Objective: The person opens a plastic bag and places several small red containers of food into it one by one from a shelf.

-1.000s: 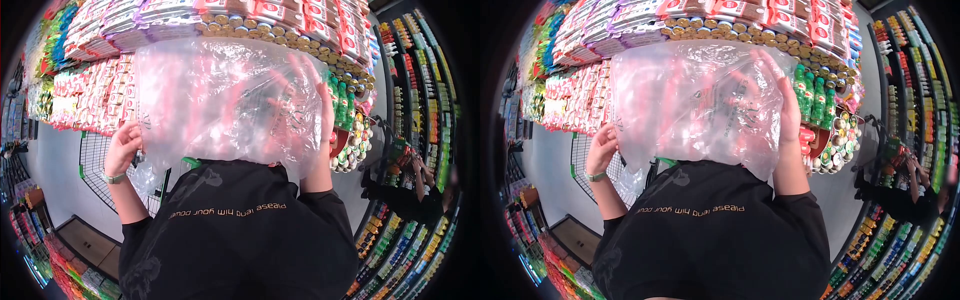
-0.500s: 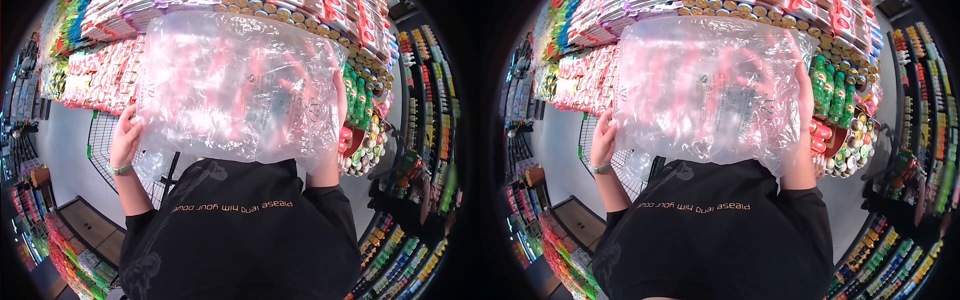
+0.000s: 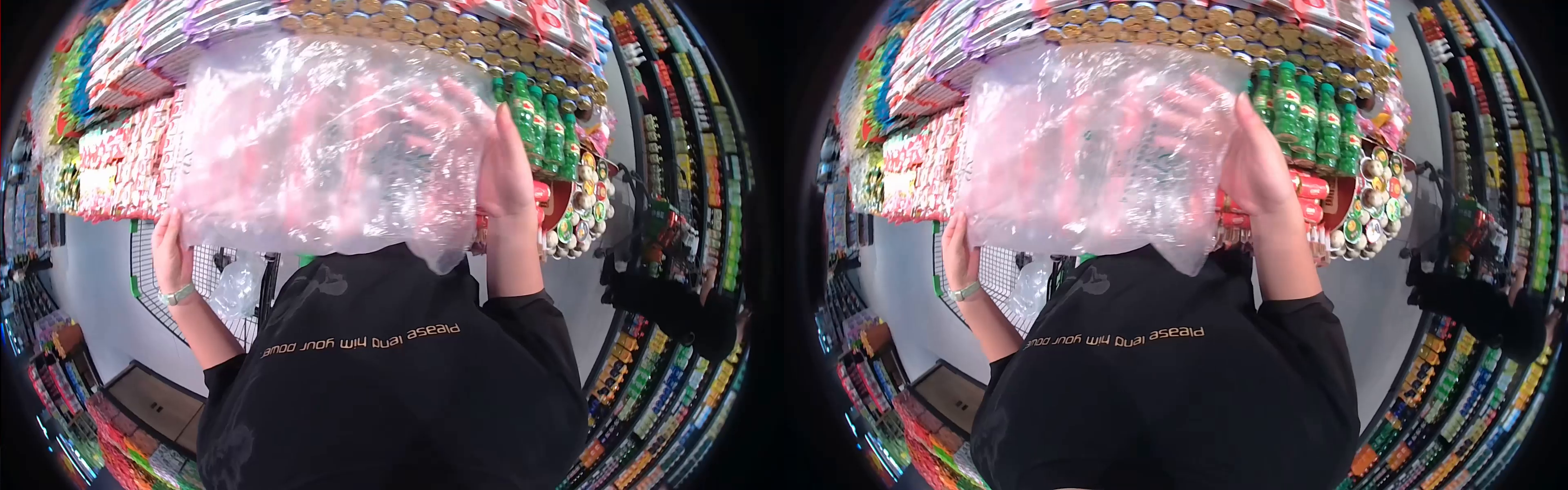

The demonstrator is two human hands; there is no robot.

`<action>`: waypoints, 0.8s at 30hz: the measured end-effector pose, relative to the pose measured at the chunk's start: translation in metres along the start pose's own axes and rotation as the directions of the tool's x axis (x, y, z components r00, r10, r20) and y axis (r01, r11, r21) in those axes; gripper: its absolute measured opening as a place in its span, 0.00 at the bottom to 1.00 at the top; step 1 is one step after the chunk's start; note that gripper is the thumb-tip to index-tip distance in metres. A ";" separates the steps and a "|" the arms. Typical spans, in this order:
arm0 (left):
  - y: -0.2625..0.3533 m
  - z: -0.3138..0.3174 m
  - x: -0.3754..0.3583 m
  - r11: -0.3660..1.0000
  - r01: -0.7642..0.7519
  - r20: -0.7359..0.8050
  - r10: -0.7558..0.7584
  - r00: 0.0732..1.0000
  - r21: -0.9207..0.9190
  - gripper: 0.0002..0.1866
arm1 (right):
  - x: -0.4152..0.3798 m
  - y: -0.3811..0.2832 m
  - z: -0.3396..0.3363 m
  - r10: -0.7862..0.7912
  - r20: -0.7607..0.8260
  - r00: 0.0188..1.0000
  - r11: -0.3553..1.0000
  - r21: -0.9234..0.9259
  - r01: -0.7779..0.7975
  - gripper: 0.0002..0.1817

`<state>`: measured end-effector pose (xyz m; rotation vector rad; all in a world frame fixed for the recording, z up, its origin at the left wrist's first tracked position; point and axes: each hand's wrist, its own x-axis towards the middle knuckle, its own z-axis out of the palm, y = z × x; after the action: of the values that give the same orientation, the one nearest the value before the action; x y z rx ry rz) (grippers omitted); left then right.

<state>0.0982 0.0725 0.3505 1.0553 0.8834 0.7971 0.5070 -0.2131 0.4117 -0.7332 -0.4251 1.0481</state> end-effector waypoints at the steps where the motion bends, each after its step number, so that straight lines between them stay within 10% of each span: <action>1: 0.002 -0.004 0.003 1.000 -0.002 0.015 0.002 1.000 -0.003 0.10 | -0.006 0.002 -0.012 0.006 0.073 0.997 1.000 -0.021 -0.005 0.37; 18: 0.024 -0.025 0.012 0.700 -0.516 0.107 0.540 0.835 0.493 0.21 | -0.003 0.013 -0.007 -0.302 0.088 0.949 0.883 -0.350 0.313 0.31; 24: 0.022 0.017 0.000 0.437 -0.423 0.152 0.530 0.834 0.794 0.17 | -0.018 0.008 -0.017 -0.278 0.141 0.950 0.866 -0.392 0.311 0.25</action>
<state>0.1109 0.0726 0.3752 2.1886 1.0989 0.9508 0.5045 -0.2319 0.3944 -0.9661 -0.8191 0.7026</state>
